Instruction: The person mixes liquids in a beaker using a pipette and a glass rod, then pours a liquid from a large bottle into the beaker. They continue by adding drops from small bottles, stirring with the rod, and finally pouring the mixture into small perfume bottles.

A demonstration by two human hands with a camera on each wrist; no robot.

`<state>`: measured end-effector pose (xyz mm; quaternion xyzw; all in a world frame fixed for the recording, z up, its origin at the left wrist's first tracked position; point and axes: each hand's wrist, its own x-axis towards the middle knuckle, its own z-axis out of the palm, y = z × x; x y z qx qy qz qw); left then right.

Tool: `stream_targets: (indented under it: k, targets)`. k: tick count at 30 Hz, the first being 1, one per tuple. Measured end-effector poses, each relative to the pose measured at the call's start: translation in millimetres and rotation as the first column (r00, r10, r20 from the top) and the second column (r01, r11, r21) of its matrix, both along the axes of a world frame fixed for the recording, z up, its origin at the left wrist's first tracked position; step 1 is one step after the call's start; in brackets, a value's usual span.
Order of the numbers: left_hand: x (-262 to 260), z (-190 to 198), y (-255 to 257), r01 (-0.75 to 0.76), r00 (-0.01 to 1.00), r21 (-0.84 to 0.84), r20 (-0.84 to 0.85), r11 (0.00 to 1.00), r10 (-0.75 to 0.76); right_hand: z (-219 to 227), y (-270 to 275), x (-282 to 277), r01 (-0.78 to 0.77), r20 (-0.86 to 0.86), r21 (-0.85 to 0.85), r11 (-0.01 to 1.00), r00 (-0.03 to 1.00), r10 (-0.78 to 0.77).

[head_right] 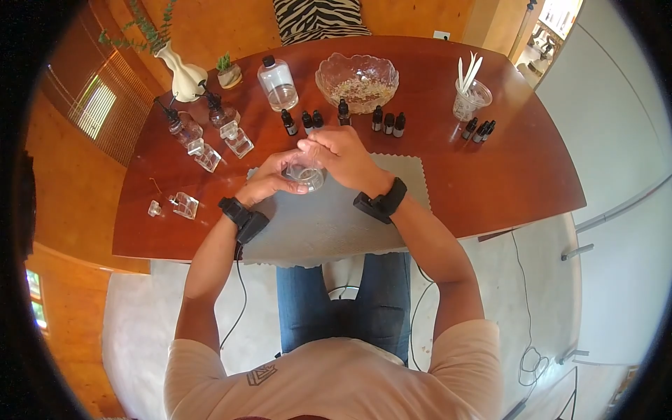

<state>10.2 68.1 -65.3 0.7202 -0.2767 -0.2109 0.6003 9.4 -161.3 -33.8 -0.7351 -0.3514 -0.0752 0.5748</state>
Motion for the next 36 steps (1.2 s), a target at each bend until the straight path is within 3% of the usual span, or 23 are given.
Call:
stream_targets:
  k: [3, 6, 9, 12, 15, 18, 21, 24, 27, 30, 33, 36]
  targets:
    - [-0.3, 1.2, -1.7, 0.008, 0.999, 0.002, 0.033, 1.0, -0.008, -1.7, -1.0, 5.2, -0.023, 0.017, -0.078, 0.997, 1.0, 0.025]
    - [0.6, 1.4, -0.2, 0.01, 1.0, 0.004, 0.01, 1.0, -0.011, 3.8, -4.0, 2.4, -0.103, -0.098, -0.072, 0.992, 0.991, 0.096]
    - [-1.1, 3.1, -0.9, 0.005, 1.0, 0.006, 0.018, 1.0, -0.006, -1.9, 0.9, 4.5, 0.109, 0.191, -0.094, 0.99, 0.978, -0.09]
    - [0.9, 1.7, 0.4, 0.01, 1.0, 0.008, 0.008, 1.0, -0.01, 5.1, -5.0, 3.5, -0.133, -0.068, -0.126, 0.983, 0.99, 0.125]
    - [-3.4, 6.2, -1.7, 0.0, 1.0, -0.015, -0.017, 1.0, 0.0, 0.5, 1.4, 2.2, 0.067, 0.187, -0.076, 0.995, 0.981, -0.052]
    - [-1.0, 3.7, -1.4, 0.016, 1.0, -0.012, -0.004, 1.0, -0.016, 6.3, -1.6, 2.3, -0.07, 0.12, -0.098, 0.993, 0.989, 0.082]
    - [1.8, -1.4, 1.2, 0.008, 1.0, 0.007, 0.006, 1.0, -0.008, 2.4, 0.9, 0.6, -0.061, 0.015, 0.002, 0.998, 0.998, 0.061]
    - [0.4, 0.8, -0.8, 0.008, 1.0, 0.004, 0.006, 1.0, -0.008, 1.6, -0.8, 5.7, -0.036, 0.008, -0.091, 0.995, 0.999, 0.037]
    - [2.3, -0.5, 0.4, 0.005, 1.0, -0.009, -0.013, 1.0, -0.005, 10.0, -4.2, -0.5, -0.13, -0.12, -0.034, 0.991, 0.985, 0.125]
    - [0.6, 0.2, -0.9, 0.006, 1.0, -0.014, 0.01, 1.0, -0.006, 4.6, 0.7, 2.5, 0.045, 0.129, -0.089, 0.995, 0.991, -0.033]
    - [4.6, -3.5, 0.2, 0.017, 1.0, -0.008, 0.014, 1.0, -0.017, 11.8, -4.0, -1.6, -0.171, -0.124, -0.034, 0.985, 0.978, 0.166]
    - [3.5, -3.8, 0.0, 0.016, 1.0, -0.005, 0.015, 1.0, -0.016, 5.5, 1.1, -0.7, 0.065, 0.078, -0.038, 0.997, 0.995, -0.062]
